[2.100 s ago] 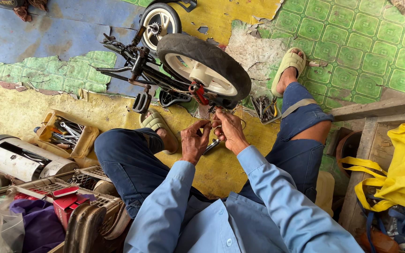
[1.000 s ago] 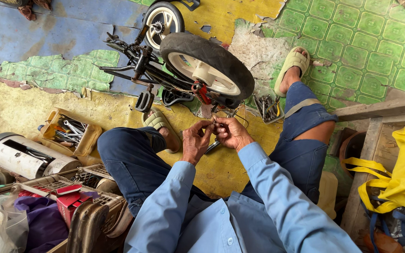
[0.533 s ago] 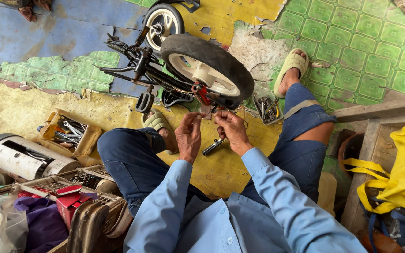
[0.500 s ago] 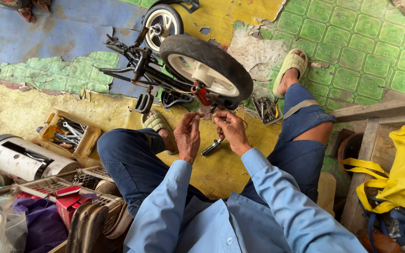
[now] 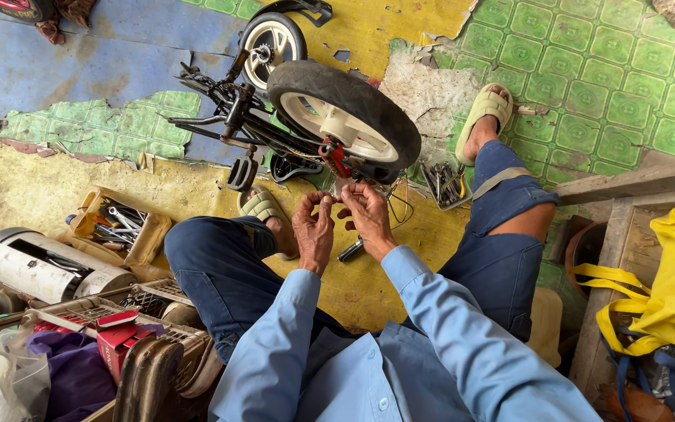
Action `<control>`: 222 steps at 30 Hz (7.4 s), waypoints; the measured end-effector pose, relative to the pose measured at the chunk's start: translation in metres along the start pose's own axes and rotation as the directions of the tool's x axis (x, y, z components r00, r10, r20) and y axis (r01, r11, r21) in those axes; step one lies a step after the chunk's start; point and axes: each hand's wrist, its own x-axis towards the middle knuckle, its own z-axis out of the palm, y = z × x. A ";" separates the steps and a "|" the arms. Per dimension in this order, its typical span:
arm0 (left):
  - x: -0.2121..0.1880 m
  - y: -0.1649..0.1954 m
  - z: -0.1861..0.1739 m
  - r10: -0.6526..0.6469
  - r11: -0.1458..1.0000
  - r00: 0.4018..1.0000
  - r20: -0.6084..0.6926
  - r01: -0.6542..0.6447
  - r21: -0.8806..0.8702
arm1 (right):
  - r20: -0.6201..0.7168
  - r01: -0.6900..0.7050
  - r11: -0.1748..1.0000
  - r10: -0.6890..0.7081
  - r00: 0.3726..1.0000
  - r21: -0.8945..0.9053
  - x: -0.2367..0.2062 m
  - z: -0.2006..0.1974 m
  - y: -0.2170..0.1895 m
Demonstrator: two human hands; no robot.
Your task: The person sits on the floor of a repair shop working on a small bicycle with its front wheel off the ground. They use a wrench to loosen and tighten hardware at the wheel hub and brake area, reposition the wheel and fork by hand, and manipulate small parts and cables near the hub throughout the clip.
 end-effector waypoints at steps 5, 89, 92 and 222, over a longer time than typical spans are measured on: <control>-0.002 0.002 -0.002 -0.033 0.998 0.998 0.055 0.035 -0.051 | -0.024 -0.074 0.997 0.074 0.997 0.020 0.001 0.001 -0.004; 0.002 -0.016 -0.012 -0.223 0.942 0.948 0.227 0.149 0.301 | 0.362 -0.563 0.721 0.439 0.822 0.403 0.015 -0.061 0.027; -0.001 -0.008 -0.003 -0.016 0.984 0.957 0.290 -0.036 0.175 | 0.362 -0.537 0.742 0.411 0.837 0.401 0.013 -0.057 0.027; -0.003 -0.039 0.033 -0.057 0.987 0.998 -0.004 0.057 0.150 | 0.396 0.711 0.456 -0.609 0.688 -0.535 -0.014 -0.039 -0.029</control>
